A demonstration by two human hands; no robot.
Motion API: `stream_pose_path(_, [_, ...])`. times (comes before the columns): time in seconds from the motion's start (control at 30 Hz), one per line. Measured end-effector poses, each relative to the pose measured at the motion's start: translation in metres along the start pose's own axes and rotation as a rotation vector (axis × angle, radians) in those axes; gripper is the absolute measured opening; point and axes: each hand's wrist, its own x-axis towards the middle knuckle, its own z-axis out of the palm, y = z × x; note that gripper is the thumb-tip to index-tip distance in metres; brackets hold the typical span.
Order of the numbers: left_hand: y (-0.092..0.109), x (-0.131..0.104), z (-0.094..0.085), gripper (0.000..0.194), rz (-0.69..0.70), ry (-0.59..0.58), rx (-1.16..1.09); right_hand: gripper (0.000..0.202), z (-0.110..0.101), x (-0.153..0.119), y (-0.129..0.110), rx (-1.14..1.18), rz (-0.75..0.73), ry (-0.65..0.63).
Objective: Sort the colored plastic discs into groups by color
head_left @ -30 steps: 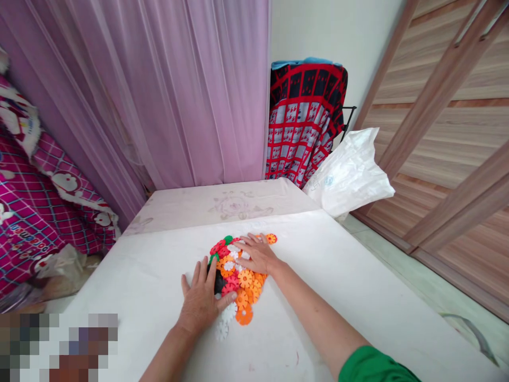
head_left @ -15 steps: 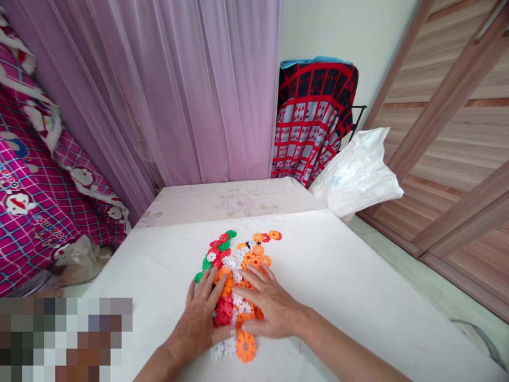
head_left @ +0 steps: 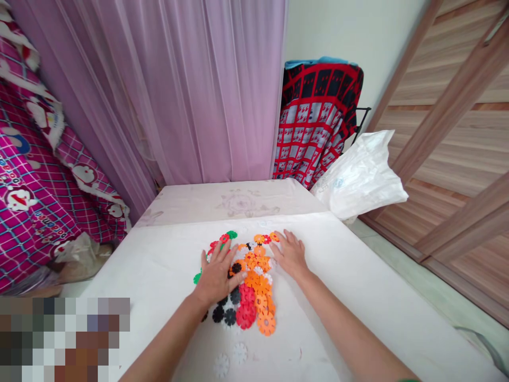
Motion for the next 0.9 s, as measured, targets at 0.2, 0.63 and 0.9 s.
stream_pose_path(0.2, [-0.036, 0.043, -0.013, 0.065, -0.139, -0.121, 0.036, 0.064, 0.009, 0.069, -0.021, -0.009, 0.173, -0.145])
stream_pose_path(0.63, [-0.064, -0.019, -0.024, 0.058, -0.113, -0.229, 0.025, 0.058, -0.004, -0.006, -0.083, 0.053, -0.648, -0.523])
stream_pose_path(0.9, [-0.03, -0.109, 0.011, 0.096, 0.102, -0.062, 0.047, 0.065, -0.011, -0.082, -0.057, 0.079, -0.671, -0.329])
